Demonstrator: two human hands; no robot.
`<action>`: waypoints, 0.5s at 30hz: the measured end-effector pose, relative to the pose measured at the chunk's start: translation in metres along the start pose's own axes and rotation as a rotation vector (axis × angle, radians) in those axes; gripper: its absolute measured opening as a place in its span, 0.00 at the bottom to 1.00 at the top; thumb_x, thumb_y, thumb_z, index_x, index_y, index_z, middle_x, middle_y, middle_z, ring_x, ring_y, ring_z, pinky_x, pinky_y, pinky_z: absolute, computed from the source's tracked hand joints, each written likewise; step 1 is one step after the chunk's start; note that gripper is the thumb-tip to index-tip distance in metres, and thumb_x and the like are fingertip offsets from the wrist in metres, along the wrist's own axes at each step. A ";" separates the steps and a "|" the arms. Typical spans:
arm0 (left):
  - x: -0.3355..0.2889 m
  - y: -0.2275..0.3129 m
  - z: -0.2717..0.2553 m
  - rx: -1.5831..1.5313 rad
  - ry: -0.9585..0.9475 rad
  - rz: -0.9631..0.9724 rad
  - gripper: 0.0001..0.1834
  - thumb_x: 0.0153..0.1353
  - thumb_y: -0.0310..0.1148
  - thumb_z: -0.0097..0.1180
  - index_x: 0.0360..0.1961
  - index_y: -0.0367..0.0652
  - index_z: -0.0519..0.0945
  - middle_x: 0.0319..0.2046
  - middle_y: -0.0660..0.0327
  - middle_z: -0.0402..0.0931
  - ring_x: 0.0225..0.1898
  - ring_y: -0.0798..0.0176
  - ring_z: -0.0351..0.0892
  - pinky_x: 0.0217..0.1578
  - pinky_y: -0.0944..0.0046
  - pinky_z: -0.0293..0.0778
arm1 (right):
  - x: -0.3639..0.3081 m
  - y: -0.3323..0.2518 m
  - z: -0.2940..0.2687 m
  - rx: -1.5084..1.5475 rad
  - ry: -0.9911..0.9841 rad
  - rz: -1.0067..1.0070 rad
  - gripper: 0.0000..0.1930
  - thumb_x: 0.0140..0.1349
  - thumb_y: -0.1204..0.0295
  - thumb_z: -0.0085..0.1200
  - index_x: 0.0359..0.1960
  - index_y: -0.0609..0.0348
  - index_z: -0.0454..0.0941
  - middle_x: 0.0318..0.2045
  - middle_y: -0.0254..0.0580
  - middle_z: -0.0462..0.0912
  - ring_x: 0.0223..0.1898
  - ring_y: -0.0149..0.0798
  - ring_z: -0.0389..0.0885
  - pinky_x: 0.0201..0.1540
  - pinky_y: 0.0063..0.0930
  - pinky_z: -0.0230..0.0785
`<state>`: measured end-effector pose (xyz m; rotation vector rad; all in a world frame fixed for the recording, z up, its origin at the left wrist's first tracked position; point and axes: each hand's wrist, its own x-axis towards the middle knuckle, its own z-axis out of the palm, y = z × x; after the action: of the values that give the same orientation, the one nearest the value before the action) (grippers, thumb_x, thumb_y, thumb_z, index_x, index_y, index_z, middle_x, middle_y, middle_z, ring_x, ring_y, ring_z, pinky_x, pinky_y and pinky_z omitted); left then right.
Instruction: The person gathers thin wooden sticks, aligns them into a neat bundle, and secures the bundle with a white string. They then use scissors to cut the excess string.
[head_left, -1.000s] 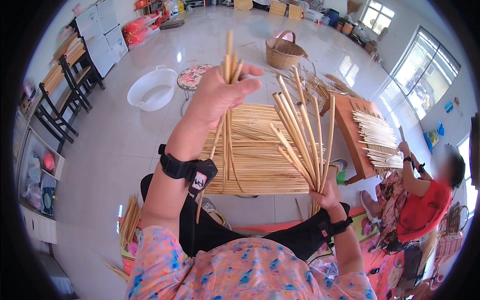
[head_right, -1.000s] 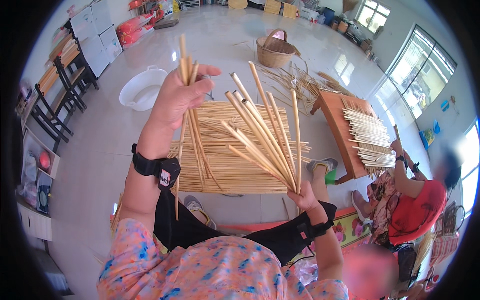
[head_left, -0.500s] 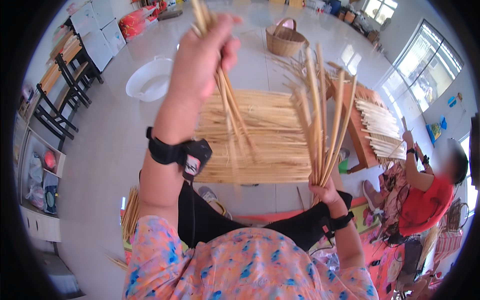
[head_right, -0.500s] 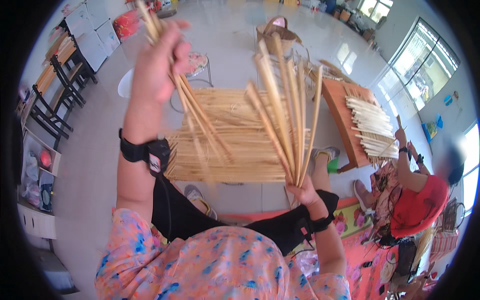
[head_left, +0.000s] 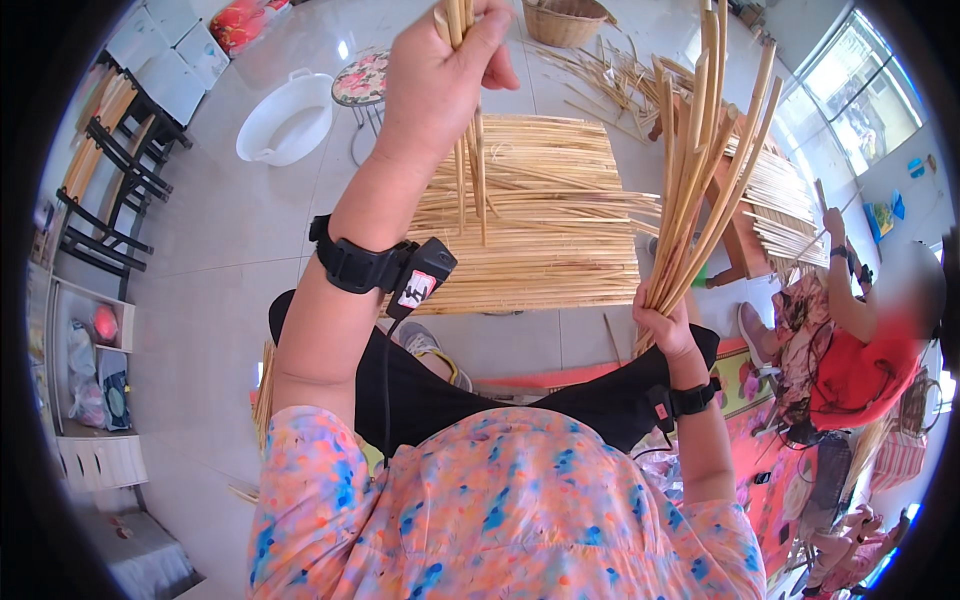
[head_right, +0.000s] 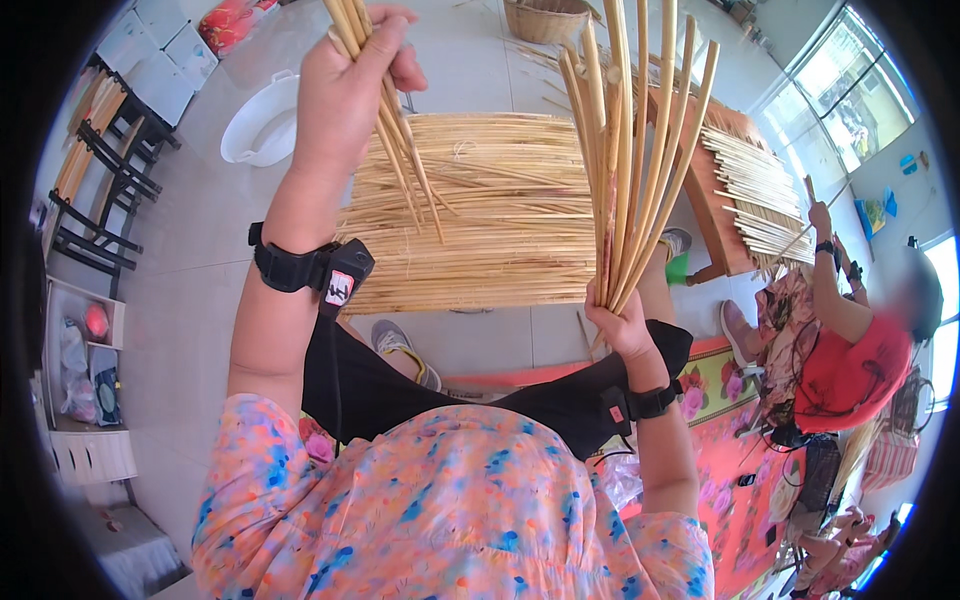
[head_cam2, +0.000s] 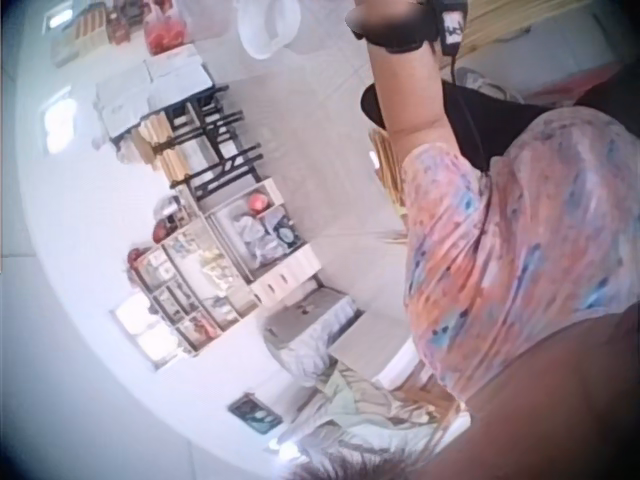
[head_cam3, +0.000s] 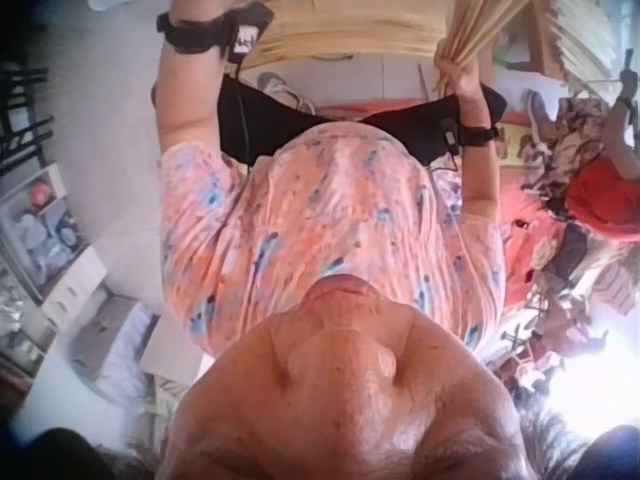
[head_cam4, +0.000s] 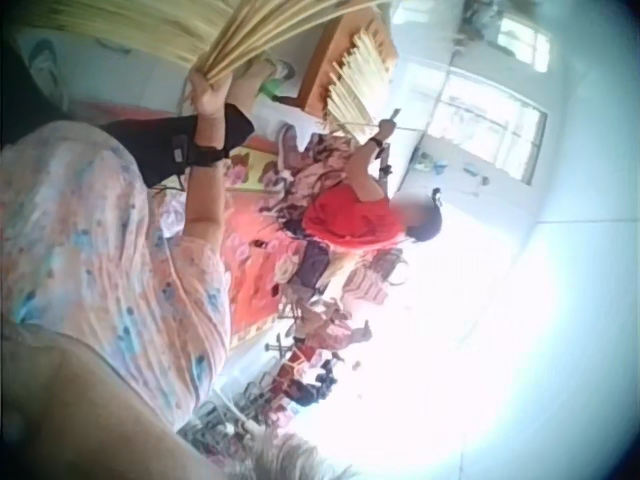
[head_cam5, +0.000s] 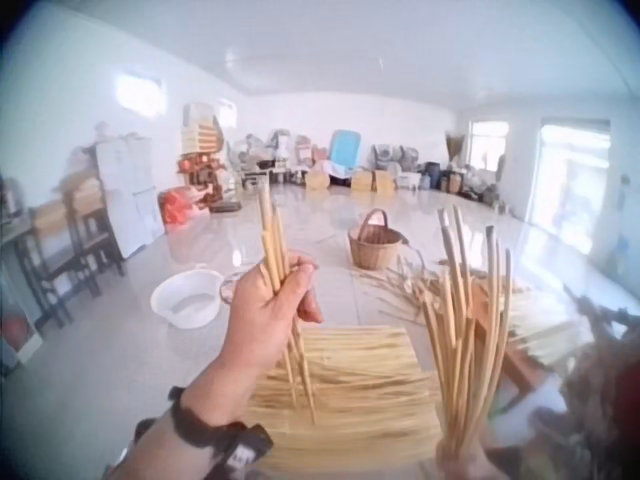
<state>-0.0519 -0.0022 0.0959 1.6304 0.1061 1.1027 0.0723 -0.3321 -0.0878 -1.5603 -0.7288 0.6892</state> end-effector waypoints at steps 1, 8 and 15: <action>-0.004 -0.004 0.002 0.035 -0.034 -0.012 0.13 0.70 0.37 0.51 0.43 0.38 0.79 0.22 0.63 0.75 0.21 0.71 0.73 0.26 0.72 0.70 | 0.000 0.001 -0.001 0.000 0.007 -0.002 0.03 0.50 0.80 0.51 0.27 0.62 0.72 0.23 0.30 0.69 0.26 0.26 0.67 0.29 0.22 0.60; -0.032 -0.054 -0.029 0.479 -0.204 -0.200 0.18 0.65 0.43 0.55 0.29 0.38 0.82 0.20 0.62 0.77 0.25 0.70 0.77 0.28 0.65 0.71 | 0.002 0.013 -0.010 -0.034 0.004 -0.020 0.07 0.47 0.78 0.53 0.29 0.58 0.71 0.23 0.31 0.72 0.26 0.27 0.69 0.29 0.20 0.61; -0.053 -0.058 -0.078 0.458 -0.030 -0.367 0.12 0.62 0.40 0.60 0.34 0.41 0.82 0.25 0.68 0.78 0.24 0.77 0.69 0.26 0.72 0.64 | -0.002 0.014 -0.012 -0.008 0.046 -0.047 0.02 0.49 0.80 0.50 0.23 0.62 0.70 0.21 0.30 0.68 0.25 0.27 0.66 0.28 0.22 0.58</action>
<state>-0.1090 0.0454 0.0138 1.9296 0.6524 0.8036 0.0816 -0.3426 -0.1005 -1.5568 -0.7331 0.6145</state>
